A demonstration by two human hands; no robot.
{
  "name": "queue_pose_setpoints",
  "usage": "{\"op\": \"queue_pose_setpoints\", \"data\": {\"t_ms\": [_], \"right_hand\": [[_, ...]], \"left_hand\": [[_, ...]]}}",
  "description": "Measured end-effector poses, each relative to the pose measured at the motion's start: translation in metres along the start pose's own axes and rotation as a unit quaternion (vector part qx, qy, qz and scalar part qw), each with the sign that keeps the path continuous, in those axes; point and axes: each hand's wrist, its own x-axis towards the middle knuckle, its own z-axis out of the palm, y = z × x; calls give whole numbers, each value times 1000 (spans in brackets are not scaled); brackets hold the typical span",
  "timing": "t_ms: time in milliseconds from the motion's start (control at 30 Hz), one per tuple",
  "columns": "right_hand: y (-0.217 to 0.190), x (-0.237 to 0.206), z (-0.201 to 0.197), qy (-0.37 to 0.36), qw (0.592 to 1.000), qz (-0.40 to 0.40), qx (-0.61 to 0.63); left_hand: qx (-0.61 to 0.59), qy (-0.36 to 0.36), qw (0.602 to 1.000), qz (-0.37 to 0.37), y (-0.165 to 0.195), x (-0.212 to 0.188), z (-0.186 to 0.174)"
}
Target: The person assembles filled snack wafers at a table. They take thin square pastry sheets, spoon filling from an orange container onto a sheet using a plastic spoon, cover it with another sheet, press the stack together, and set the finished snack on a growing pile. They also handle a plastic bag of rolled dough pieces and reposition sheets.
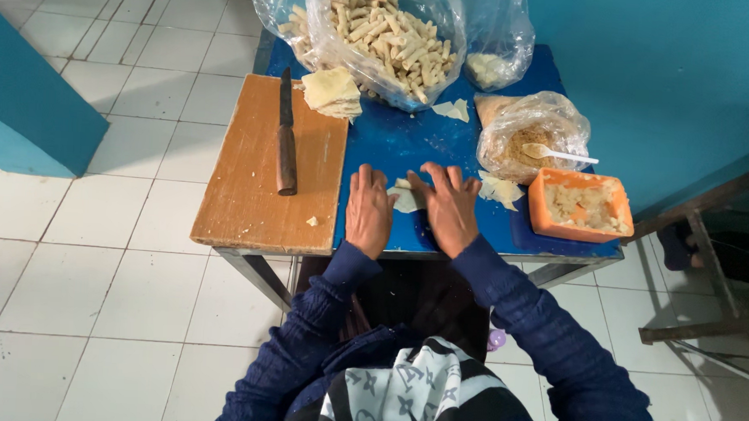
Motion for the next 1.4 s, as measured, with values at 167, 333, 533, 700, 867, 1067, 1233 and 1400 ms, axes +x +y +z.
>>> {"op": "queue_pose_setpoints", "data": {"t_ms": [167,333,533,700,867,1067,1233,1400], "right_hand": [[18,13,14,-30,999,7,33],[32,25,18,-51,967,24,250],[39,30,34,-80,937,85,328],[79,57,43,-148,856,196,455],[105,135,15,-18,731,215,648],[152,131,-38,26,838,92,537],[228,63,-53,-128,963,122,203],[251,25,-27,-262,937,230,-23]], "left_hand": [[23,-8,1000,-17,1,1,0],[31,-10,999,-19,1,1,-1],[40,-9,999,-5,4,1,-1],[21,5,999,32,4,0,0],[-84,-6,996,-6,2,3,2],[-191,5,981,-15,1,9,2],[-304,-34,950,-62,29,20,18],[-383,-67,915,-108,43,24,29]]}}
